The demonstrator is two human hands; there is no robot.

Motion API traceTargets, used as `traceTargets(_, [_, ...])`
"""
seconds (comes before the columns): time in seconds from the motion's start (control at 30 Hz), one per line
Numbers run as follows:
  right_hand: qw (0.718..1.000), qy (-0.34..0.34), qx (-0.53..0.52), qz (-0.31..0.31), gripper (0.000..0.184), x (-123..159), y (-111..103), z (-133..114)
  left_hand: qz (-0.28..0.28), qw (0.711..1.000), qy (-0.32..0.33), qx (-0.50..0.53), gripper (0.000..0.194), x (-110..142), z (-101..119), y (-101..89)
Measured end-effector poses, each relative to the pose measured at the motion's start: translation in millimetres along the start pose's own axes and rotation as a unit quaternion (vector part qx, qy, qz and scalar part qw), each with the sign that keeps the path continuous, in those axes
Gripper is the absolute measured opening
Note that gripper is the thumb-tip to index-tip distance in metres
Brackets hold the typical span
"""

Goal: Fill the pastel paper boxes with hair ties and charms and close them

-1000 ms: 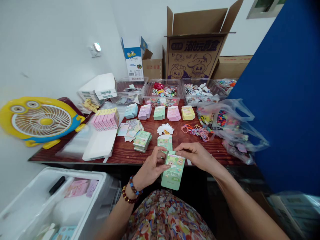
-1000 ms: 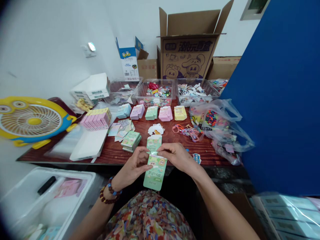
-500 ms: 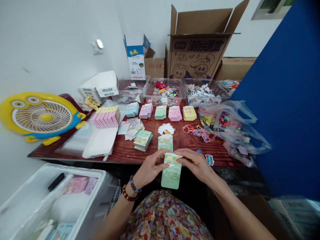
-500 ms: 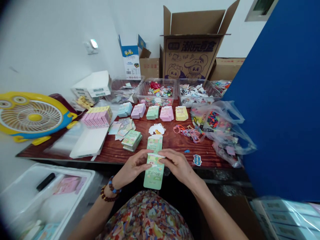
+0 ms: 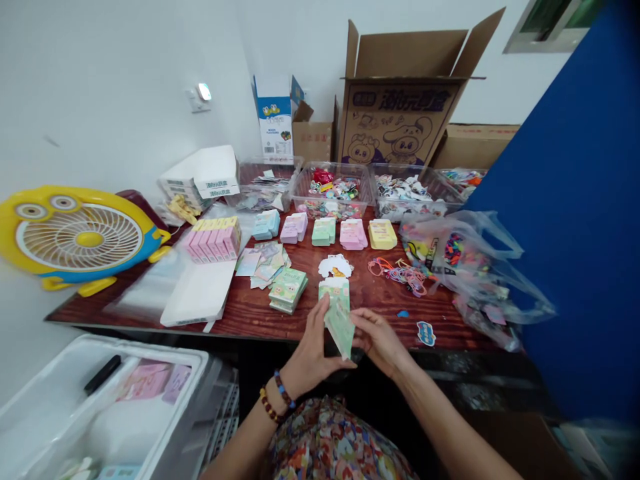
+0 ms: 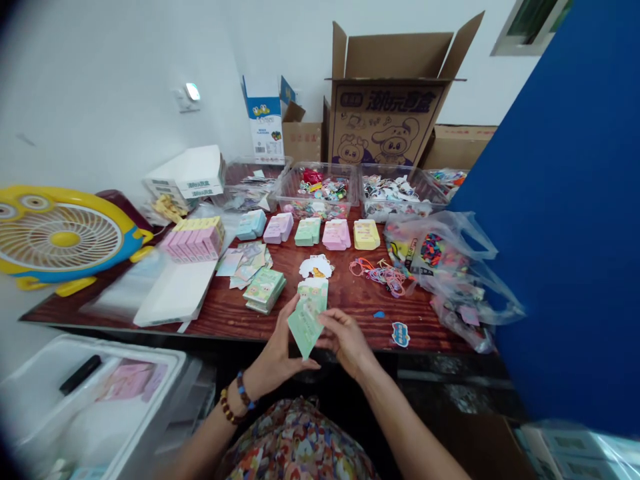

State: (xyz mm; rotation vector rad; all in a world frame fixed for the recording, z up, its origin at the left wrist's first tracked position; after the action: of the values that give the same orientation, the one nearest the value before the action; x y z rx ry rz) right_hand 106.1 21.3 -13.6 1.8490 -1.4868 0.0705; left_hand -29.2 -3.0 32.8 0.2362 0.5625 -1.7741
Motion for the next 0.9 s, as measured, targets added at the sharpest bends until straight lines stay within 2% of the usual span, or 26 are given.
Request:
traceTargets(0.07, [0.998, 0.043, 0.011, -0.039, 0.033, -5.3, 16.6, 20.0, 0.043, 0.999, 0.012, -0.025, 0.102, 3.5, -1.4, -2.3])
traceTargets(0.17, [0.986, 0.047, 0.146, -0.058, 0.032, -19.5, 22.7, 26.4, 0.082, 0.995, -0.046, -0.021, 0.091, 9.1, -12.9, -10.6])
traceTargets(0.3, [0.942, -0.053, 0.328, 0.042, 0.025, -51.2, -2.9, -14.5, 0.094, 0.986, -0.126, -0.063, 0.081, 18.5, -29.4, -25.9])
traceTargets(0.4, [0.909, -0.107, 0.396, 0.067, 0.022, -77.9, -0.8, -48.8, 0.076, 0.985, -0.132, -0.084, 0.08, 26.3, -34.9, -27.6])
traceTargets(0.47, [0.89, -0.133, 0.434, 0.05, 0.022, -97.4, 20.6, -68.3, 0.059, 0.986, -0.131, -0.083, 0.082, 30.9, -36.5, -25.2])
traceTargets(0.53, [0.859, -0.16, 0.486, 0.029, 0.02, -118.2, 54.7, -85.9, 0.042, 0.986, -0.141, -0.08, 0.086, 34.3, -38.0, -23.6])
traceTargets(0.63, [0.775, -0.159, 0.611, 0.008, 0.017, -156.0, 112.1, -99.3, 0.015, 0.985, -0.155, -0.076, 0.092, 36.5, -41.0, -23.3])
traceTargets(0.7, [0.733, -0.132, 0.667, 0.006, 0.015, -184.7, 141.3, -99.9, -0.008, 0.985, -0.155, -0.078, 0.095, 37.6, -46.9, -22.6])
traceTargets(0.8, [0.707, -0.084, 0.702, 0.024, 0.015, -225.9, 164.6, -92.1, -0.049, 0.985, -0.148, -0.074, 0.104, 42.3, -64.0, -17.8])
traceTargets(0.9, [0.693, -0.032, 0.719, 0.044, 0.026, -257.9, 166.5, -75.0, -0.077, 0.986, -0.129, -0.067, 0.108, 47.8, -79.2, -12.0])
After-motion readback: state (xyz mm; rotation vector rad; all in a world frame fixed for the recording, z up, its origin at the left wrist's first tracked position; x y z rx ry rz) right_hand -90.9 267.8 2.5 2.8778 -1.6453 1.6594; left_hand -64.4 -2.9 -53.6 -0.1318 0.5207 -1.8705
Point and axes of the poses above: each hand's wrist, its own x-axis away from the middle knuckle, its own y-axis out of the palm, z = x × y, the point moved 8 cm from there along -x, towards the middle knuckle, and after that the axes turned 10 degrees about y, right-handed, at the moved point
